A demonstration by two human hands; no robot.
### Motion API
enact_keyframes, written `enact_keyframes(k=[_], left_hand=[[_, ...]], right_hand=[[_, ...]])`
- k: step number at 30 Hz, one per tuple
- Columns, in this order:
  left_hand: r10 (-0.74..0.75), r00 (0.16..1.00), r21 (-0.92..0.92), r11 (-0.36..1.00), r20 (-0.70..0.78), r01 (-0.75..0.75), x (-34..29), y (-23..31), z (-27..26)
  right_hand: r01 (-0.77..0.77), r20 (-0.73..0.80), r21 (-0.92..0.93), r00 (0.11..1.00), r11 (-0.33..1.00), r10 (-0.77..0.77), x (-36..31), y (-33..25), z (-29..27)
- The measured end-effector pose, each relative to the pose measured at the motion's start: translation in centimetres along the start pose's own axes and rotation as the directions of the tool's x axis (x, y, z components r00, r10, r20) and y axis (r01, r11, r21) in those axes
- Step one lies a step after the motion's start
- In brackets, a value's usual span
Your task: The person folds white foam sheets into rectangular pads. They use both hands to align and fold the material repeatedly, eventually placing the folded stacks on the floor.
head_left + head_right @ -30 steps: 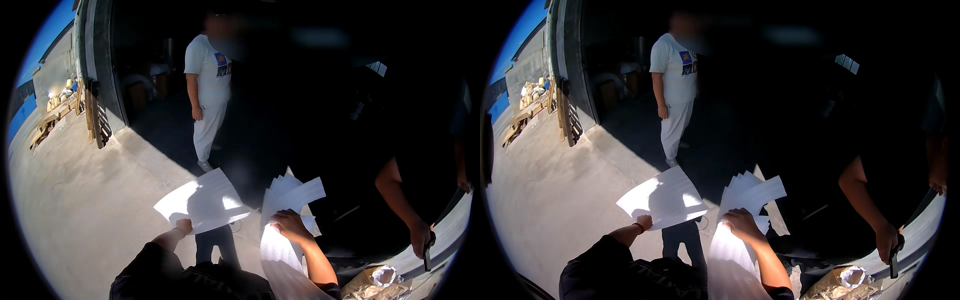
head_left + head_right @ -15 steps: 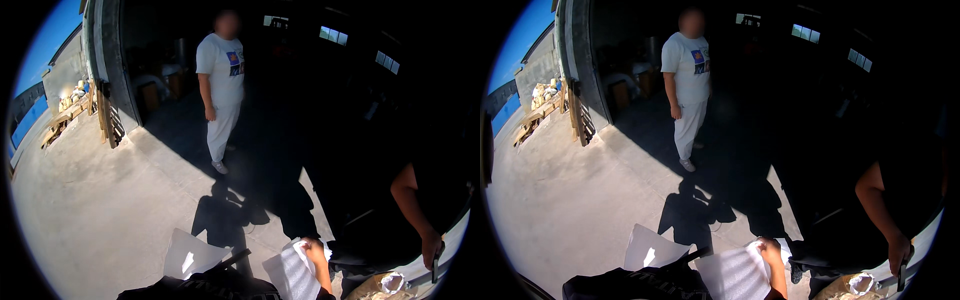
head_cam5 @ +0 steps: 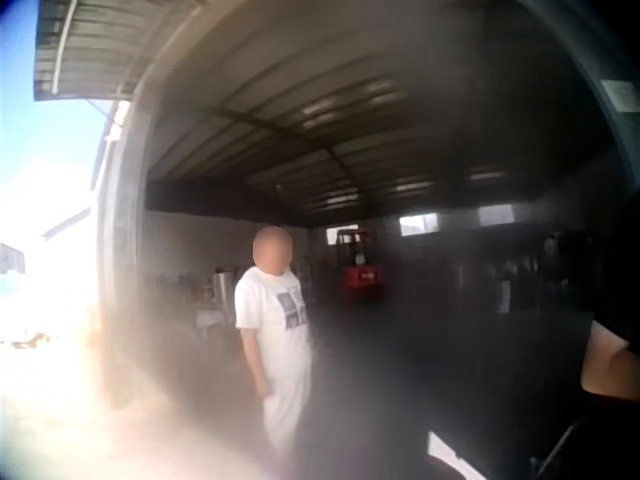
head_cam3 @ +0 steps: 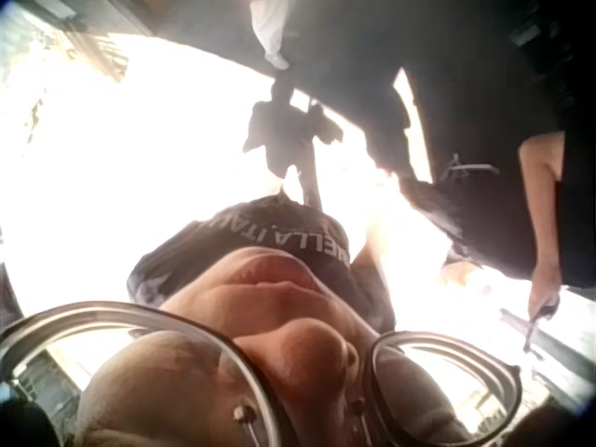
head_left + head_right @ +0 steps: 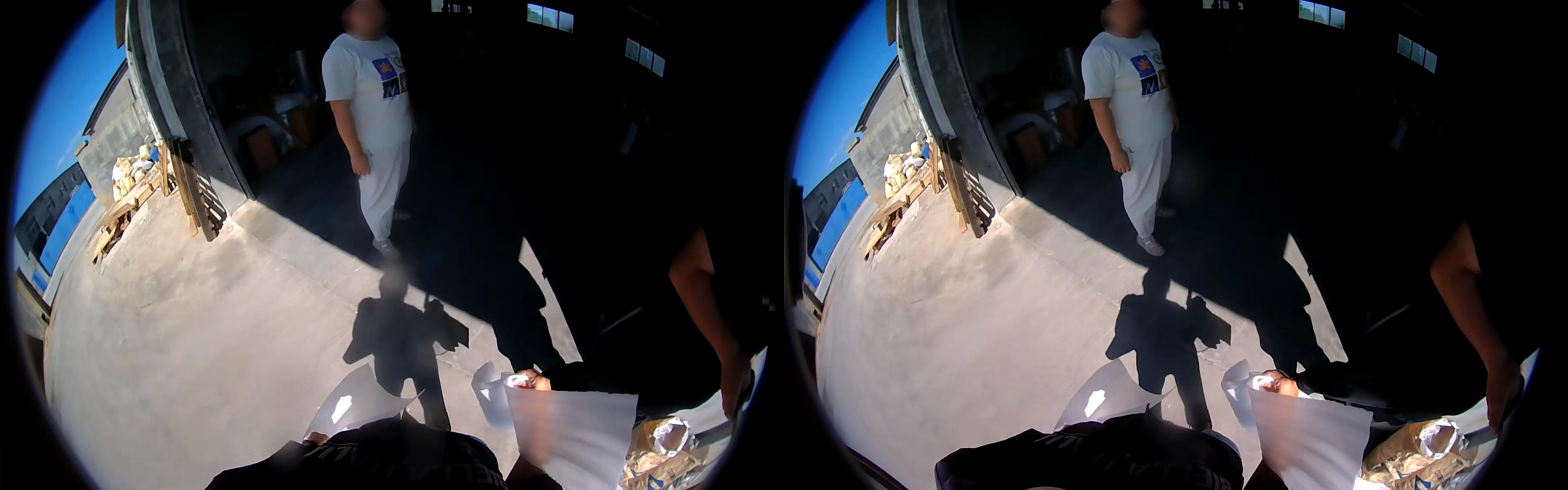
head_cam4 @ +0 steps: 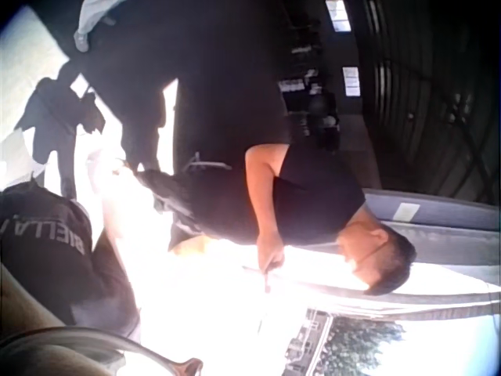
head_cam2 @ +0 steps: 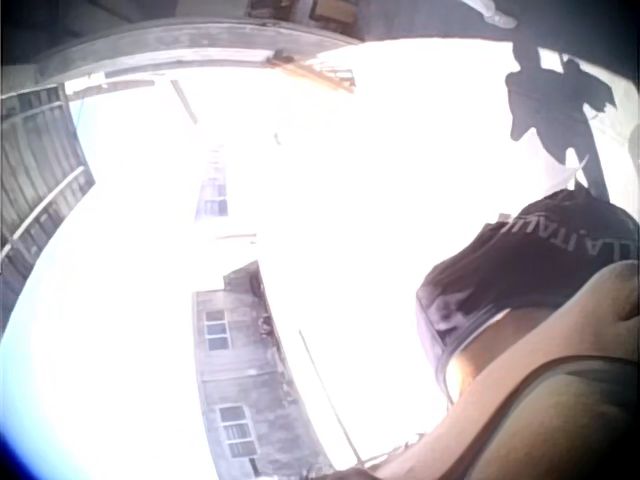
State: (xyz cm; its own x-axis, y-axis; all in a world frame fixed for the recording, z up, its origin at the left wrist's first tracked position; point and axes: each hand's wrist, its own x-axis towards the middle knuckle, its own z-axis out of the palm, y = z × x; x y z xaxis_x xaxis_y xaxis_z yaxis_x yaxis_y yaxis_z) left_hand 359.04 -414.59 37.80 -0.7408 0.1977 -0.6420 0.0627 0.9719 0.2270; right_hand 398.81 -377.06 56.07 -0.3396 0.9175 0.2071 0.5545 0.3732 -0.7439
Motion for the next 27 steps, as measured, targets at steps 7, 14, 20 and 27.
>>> enact_keyframes(k=[7, 14, 20, 27], left_hand=[[0.018, 1.0, -0.033, 0.999, 0.0, -0.018, -0.3, 0.1, 0.5], [-0.001, 1.0, -0.05, 0.999, -0.015, 0.0, -0.2, 0.1, -0.2], [-0.013, 1.0, -0.065, 0.998, -0.023, 0.011, -0.2, -0.2, -0.8], [-0.018, 0.999, -0.094, 0.995, -0.027, 0.015, -0.3, -0.2, -0.5]], right_hand=[[-0.053, -0.042, 0.053, 0.998, 0.997, 0.055, -1.0, 1.2, 0.2], [0.071, 0.03, -0.065, 0.997, 0.995, -0.069, -0.7, 1.7, -0.1], [-0.074, 0.025, 0.083, 0.997, 0.994, 0.072, -1.2, -0.2, -0.9], [-0.073, -0.052, 0.058, 0.996, 0.996, 0.076, -1.6, 1.8, 0.3]])
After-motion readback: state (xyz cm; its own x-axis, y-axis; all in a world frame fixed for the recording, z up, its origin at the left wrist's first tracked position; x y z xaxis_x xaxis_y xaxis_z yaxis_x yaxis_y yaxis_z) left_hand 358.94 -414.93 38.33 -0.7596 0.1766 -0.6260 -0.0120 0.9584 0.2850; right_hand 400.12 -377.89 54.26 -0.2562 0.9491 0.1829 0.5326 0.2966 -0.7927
